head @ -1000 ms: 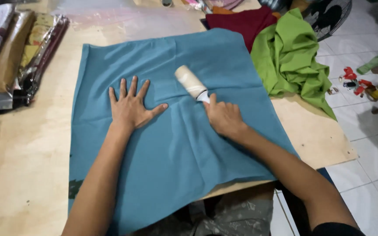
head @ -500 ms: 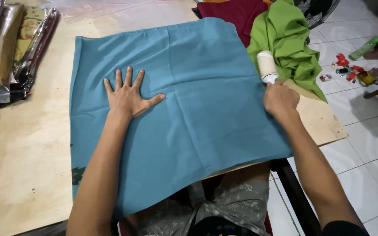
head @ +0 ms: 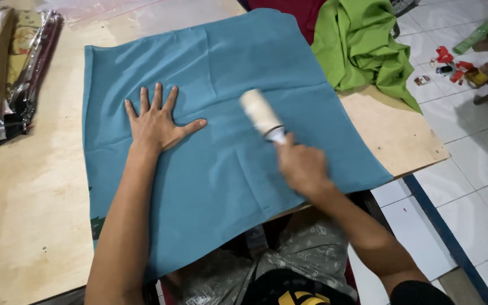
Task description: Using a lint roller to clean a piece of fabric on a workspace table.
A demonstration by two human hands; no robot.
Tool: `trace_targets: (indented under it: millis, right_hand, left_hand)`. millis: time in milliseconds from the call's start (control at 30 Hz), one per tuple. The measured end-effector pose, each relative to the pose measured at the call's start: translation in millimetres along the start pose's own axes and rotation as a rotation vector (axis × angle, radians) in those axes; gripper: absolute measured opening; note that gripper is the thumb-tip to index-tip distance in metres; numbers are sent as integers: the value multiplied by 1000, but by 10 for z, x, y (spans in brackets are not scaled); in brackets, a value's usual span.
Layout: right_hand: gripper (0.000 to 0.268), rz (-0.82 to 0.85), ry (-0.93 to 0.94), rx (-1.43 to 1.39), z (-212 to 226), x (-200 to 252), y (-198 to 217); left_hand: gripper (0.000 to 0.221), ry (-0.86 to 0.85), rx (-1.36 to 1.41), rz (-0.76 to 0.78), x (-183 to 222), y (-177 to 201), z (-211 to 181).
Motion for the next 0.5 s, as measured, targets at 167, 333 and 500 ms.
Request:
trace_targets:
  millis: [167, 333, 500]
  right_hand:
    - [49, -1, -236, 67, -1205, -93, -275]
    - [64, 6, -501, -13, -2107, -100, -548]
    - [62, 86, -377, -72, -997, 258, 228]
  left_hand:
    - [115, 10, -2, -1, -18, -42, 35]
    - [115, 10, 8, -6, -31, -61, 52]
    - [114, 7, 4, -10, -31, -65, 40]
Point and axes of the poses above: each hand's wrist, its own x-axis away from the middle knuckle, its own y-axis out of the back of the hand, z = x × y, the point moved 6 cm from there along -x, towards the middle knuckle, and after that the axes turned 5 degrees about -z, right-handed, at the moved point
